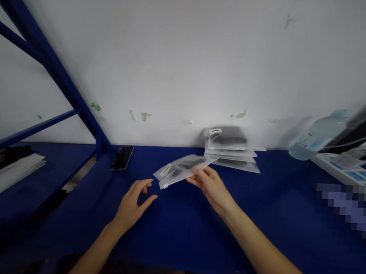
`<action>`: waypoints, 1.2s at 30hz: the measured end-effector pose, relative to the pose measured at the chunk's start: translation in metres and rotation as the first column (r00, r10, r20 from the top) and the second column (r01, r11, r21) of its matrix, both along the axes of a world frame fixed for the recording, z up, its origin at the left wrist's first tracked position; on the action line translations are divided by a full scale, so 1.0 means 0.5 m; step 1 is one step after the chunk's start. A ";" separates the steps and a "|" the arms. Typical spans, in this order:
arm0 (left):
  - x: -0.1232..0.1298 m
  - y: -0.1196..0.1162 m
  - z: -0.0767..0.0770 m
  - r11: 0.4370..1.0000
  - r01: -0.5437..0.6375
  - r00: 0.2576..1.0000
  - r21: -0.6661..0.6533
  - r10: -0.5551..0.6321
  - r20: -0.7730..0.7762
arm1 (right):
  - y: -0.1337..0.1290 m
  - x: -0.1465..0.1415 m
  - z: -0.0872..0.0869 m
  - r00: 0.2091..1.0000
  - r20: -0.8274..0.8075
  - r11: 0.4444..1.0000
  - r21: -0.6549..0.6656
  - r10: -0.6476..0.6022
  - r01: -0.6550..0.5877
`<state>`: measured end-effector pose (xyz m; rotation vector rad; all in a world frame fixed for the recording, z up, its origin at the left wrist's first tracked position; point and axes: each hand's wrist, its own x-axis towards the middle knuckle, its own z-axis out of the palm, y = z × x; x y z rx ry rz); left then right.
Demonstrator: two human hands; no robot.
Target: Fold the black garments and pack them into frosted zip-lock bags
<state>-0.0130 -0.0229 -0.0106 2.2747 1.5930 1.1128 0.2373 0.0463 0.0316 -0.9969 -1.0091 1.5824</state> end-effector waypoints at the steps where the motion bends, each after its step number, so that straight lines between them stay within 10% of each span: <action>1: 0.006 -0.002 0.000 0.998 0.051 0.998 0.043 -0.050 -0.023 | -0.015 -0.013 -0.016 1.000 0.007 0.999 -0.041 0.015 -0.014; 6: 0.020 -0.005 0.006 0.973 0.135 0.991 0.185 -0.129 -0.047 | -0.063 -0.025 -0.050 0.992 0.070 0.993 -0.060 0.104 -0.099; 11: 0.021 -0.002 0.016 0.987 0.061 0.996 0.150 -0.070 0.052 | -0.113 -0.027 -0.040 0.858 0.512 0.932 0.327 -0.038 -0.154; 14: 0.023 -0.004 0.019 0.987 0.083 0.994 0.140 -0.093 0.062 | -0.141 -0.049 -0.043 0.668 0.687 0.697 0.627 -0.284 -0.348; 18: 0.024 -0.006 0.018 0.980 0.122 0.989 0.157 -0.133 0.059 | -0.147 -0.078 -0.053 0.471 0.728 0.421 0.678 -0.498 -0.602; 24: 0.021 -0.007 0.010 0.955 0.179 0.983 0.237 -0.185 0.004 | -0.133 -0.096 -0.054 0.516 0.531 0.149 0.780 -0.672 -0.608; 36: 0.015 -0.020 0.007 0.840 0.253 0.953 0.481 -0.129 -0.276 | -0.133 -0.096 -0.067 0.493 0.539 0.203 0.789 -0.683 -0.580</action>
